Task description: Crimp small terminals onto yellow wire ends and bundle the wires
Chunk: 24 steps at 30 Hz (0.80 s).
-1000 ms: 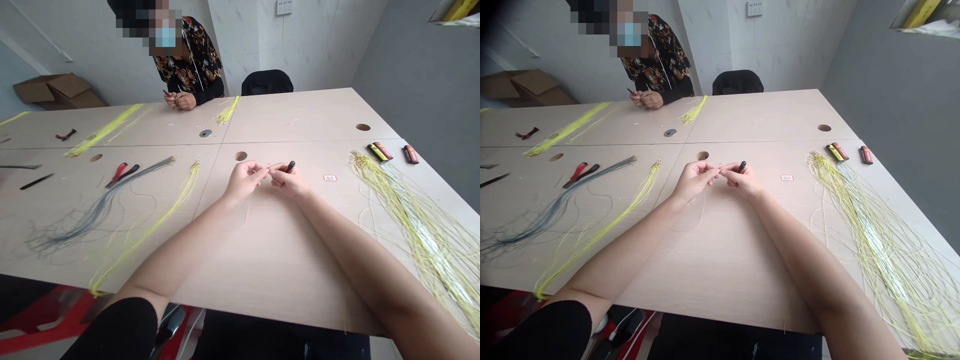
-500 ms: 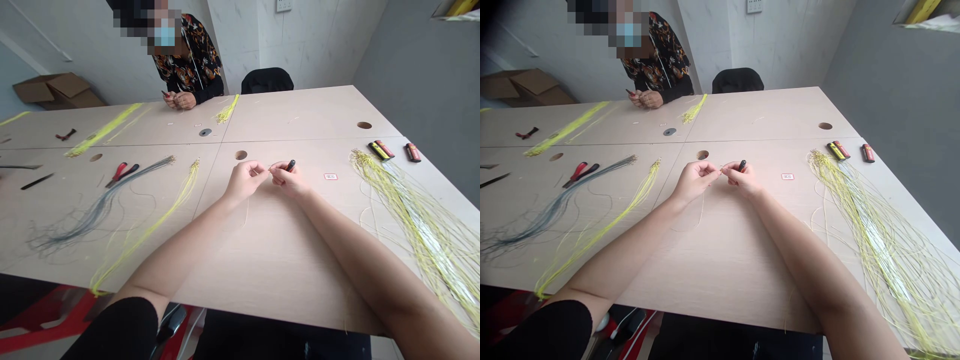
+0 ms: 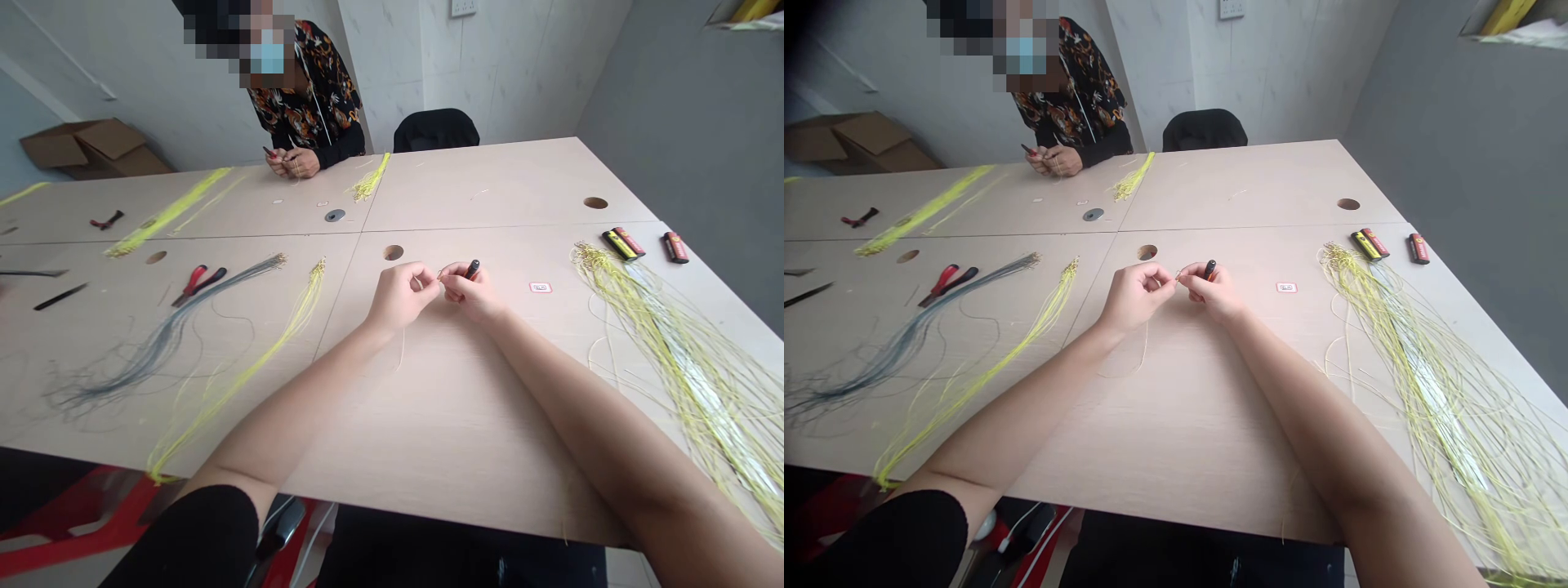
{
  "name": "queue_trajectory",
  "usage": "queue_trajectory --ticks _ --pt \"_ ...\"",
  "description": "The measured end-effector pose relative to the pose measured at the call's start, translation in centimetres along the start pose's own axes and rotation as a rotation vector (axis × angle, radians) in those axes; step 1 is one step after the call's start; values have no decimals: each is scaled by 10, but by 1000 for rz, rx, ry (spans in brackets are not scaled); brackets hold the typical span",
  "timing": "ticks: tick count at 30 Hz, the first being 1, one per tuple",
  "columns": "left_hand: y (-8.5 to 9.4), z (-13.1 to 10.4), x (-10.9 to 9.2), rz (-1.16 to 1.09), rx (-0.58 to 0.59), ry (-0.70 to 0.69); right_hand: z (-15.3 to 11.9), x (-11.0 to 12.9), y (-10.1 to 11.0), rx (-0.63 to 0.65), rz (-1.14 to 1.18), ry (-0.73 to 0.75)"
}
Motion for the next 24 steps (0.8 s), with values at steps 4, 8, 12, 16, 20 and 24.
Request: queue_trajectory --ticks 4,8,12,16,20,24 --pt "1 1 0 -2 0 8 1 -1 2 -10 1 -1" --pt "1 2 1 -27 11 13 1 -1 4 -26 17 -8" --pt "1 3 4 -45 16 20 2 -2 6 -32 23 -1" --pt "0 3 6 -49 18 15 2 -3 6 -7 1 12" --pt "0 4 6 -65 12 0 2 -3 5 9 -6 21" --pt "0 4 6 -62 9 0 3 -4 5 14 -16 27"
Point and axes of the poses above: each hand's wrist, its own z-axis towards the middle knuckle, its own y-axis out of the back of the hand, x = y × z, the point moved 7 cm from there along z, towards the middle knuckle, and after that the axes turned 7 degrees about -x, right-handed, at the moved point
